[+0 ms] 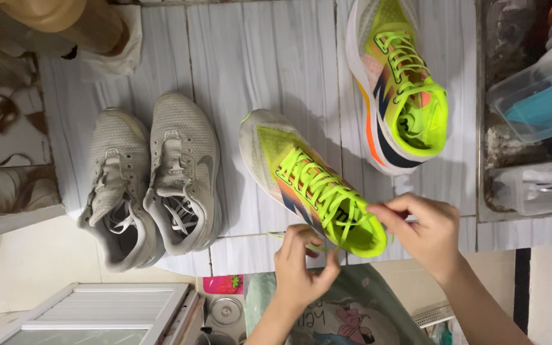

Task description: The person removes the laces from a pair of neon green sneakers and then re-laces one shoe by threading the laces through the eyelets and tying a knot. The person then picks up a pair of white sneakers and begins to handle their laces.

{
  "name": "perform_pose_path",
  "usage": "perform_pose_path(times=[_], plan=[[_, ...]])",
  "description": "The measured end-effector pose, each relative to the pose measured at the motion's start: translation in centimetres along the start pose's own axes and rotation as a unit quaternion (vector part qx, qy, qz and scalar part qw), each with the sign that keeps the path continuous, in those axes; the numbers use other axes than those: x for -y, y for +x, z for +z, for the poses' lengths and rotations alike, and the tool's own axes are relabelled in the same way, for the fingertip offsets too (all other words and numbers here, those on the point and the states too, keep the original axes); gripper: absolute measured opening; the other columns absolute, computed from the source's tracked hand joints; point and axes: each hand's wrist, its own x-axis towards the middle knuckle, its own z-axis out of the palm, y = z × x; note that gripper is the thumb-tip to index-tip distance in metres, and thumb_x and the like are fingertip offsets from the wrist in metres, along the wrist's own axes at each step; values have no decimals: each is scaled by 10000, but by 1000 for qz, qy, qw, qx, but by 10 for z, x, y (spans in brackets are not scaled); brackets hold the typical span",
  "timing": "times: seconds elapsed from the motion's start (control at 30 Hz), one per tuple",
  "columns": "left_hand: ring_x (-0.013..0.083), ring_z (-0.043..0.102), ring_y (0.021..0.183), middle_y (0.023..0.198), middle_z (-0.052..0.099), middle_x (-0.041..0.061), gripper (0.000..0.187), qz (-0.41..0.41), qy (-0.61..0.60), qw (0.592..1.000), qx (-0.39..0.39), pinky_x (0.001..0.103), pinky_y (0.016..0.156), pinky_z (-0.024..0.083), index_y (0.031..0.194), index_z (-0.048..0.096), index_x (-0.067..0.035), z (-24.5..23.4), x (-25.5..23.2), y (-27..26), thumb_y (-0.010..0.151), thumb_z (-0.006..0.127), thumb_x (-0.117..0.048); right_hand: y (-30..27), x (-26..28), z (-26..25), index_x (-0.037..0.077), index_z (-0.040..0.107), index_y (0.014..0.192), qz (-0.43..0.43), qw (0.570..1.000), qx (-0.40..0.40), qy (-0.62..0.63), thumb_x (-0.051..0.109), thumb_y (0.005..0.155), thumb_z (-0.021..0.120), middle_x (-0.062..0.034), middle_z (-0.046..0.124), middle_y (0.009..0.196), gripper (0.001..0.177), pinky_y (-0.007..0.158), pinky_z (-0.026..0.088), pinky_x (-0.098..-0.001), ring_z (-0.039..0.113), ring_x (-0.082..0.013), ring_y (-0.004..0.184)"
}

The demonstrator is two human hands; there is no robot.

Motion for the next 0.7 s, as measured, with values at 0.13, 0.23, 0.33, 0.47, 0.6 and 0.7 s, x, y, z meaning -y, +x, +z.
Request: perform_pose_path(times=[0.13, 0.23, 0.33, 0.47, 0.6, 0.7], plan=[[232, 651, 643, 914, 623, 55, 515, -20, 111, 991, 75, 343, 533, 536, 928, 598, -63, 1, 7, 0, 641, 968, -277, -8, -7, -2, 78, 774, 1028, -172, 977, 101, -82, 233, 716, 865, -46, 687, 944, 360, 665, 540, -344, 637, -195, 824], [225, 679, 679, 947, 636, 43, 397, -16, 125, 988, 93, 339, 564, 557, 947, 609, -85, 4, 13, -1, 718, 904, -221, -12, 1, 3, 103, 806, 1088, -135, 963, 124, -196, 184, 736, 818, -67, 623, 1068, 361, 806, 530, -407, 586, -255, 980], [208, 711, 705, 937, 663, 45, 251, -55, 94, 985, 132, 334, 606, 583, 978, 638, -76, -3, 17, -2, 804, 809, -130, -14, 2, 2, 71, 730, 873, -151, 958, 103, -222, 190, 707, 798, -98, 589, 1149, 215, 908, 483, -457, 547, -338, 1077], [217, 656, 629, 801, 690, 65, 185, -103, 37, 976, 188, 350, 582, 528, 936, 715, -41, -25, 14, 1, 846, 805, -176, -22, -16, -20, 43, 668, 800, -100, 987, 123, -15, 154, 803, 757, -113, 609, 1322, 142, 1009, 454, -405, 581, -331, 1184], [162, 598, 700, 782, 653, 71, 221, -128, -50, 963, 234, 303, 659, 483, 849, 716, -11, -63, 5, 10, 988, 664, -175, -32, -44, -46, 3, 677, 819, 8, 956, 164, 241, 69, 915, 630, -151, 626, 1382, 126, 1089, 455, -468, 612, -339, 1253], [149, 565, 818, 893, 606, 77, 308, -115, -92, 967, 208, 295, 763, 470, 834, 661, 8, -84, 2, 12, 1061, 571, -180, -35, -64, -42, -22, 656, 857, 49, 883, 137, 447, 55, 925, 541, -215, 671, 1293, 154, 1140, 389, -551, 582, -389, 1309]])
